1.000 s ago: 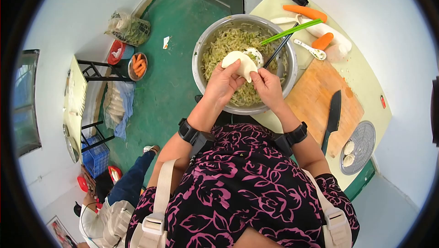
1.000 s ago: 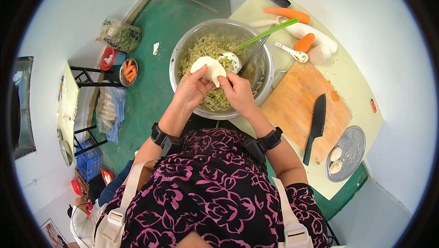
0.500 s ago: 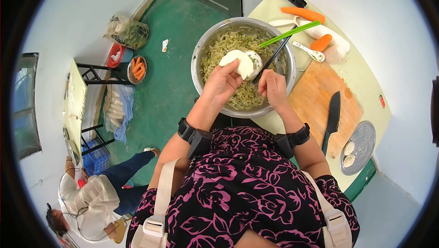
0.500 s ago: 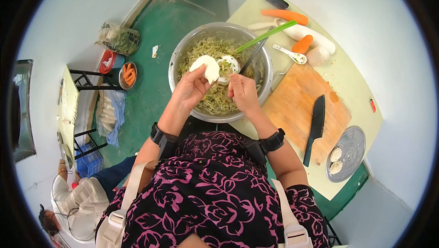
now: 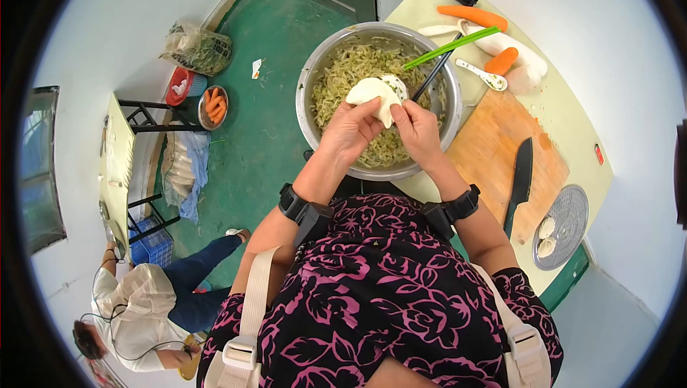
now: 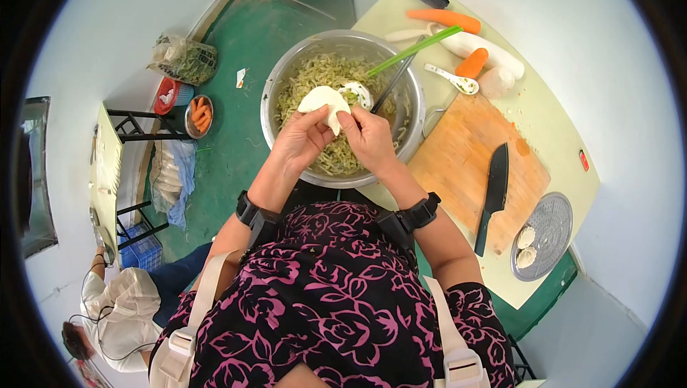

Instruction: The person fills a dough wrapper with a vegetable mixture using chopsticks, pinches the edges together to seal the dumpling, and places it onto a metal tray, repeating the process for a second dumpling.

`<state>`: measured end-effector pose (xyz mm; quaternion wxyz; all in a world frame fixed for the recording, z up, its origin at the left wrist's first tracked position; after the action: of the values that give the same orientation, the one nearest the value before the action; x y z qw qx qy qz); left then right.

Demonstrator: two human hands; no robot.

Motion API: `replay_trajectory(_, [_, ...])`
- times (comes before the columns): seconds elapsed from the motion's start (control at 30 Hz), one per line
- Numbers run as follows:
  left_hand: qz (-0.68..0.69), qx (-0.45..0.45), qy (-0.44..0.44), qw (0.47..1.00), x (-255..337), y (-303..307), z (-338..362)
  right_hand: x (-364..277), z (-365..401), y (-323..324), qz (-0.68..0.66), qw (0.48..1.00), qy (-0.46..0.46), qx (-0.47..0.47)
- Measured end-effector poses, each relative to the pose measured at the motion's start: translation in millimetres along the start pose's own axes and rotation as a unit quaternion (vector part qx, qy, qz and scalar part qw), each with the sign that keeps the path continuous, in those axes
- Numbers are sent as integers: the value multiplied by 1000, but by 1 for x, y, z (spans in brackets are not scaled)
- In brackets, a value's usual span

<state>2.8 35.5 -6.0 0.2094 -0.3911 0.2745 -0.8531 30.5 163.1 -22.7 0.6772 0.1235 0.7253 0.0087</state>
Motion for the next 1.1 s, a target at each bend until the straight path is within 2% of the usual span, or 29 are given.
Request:
replay_trajectory(0.13, [16, -27, 2, 1000, 4, -1, 3, 12, 2, -4, -75, 996, -48, 2])
replay_trajectory(0.2, [41, -26, 14, 999, 5, 0, 1, 13, 3, -6, -53, 998, -41, -2])
replay_trajectory(0.33, [11, -31, -36, 999, 0, 3, -6, -1, 5, -6, -36, 998, -51, -2])
replay_trajectory(0.43, [6, -7, -50, 999, -1, 4, -7, -5, 11, 1, -63, 988, -132, -40])
replay_trajectory(0.53, [5, -6, -37, 999, 1, 3, -7, 7, 11, 13, -137, 978, -152, -38])
replay_trajectory(0.63, [-13, -15, -14, 1000, 4, 0, -2, 12, 8, 10, -1, 1000, -31, -5])
replay_trajectory(0.83, [-33, -13, 11, 999, 0, 0, -1, 1, 7, 5, 35, 998, 43, 3])
replay_trajectory(1.03, [-33, -44, 12, 998, 0, -2, 1, 15, 3, 4, -35, 999, -25, -17])
replay_trajectory(1.1, [-36, -36, 2, 999, -2, -4, 1, 10, 4, 3, -24, 1000, -13, -3])
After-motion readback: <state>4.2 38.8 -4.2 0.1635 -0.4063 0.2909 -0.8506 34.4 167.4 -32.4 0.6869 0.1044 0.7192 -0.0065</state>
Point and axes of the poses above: each hand's wrist, its own z-axis away from the middle knuckle, its own y-axis out of the back of the hand, x = y × z, the point moved 2 cm from there along -z, towards the middle knuckle, and after that the axes turned 4 degrees about x, right-handed, at the moved point
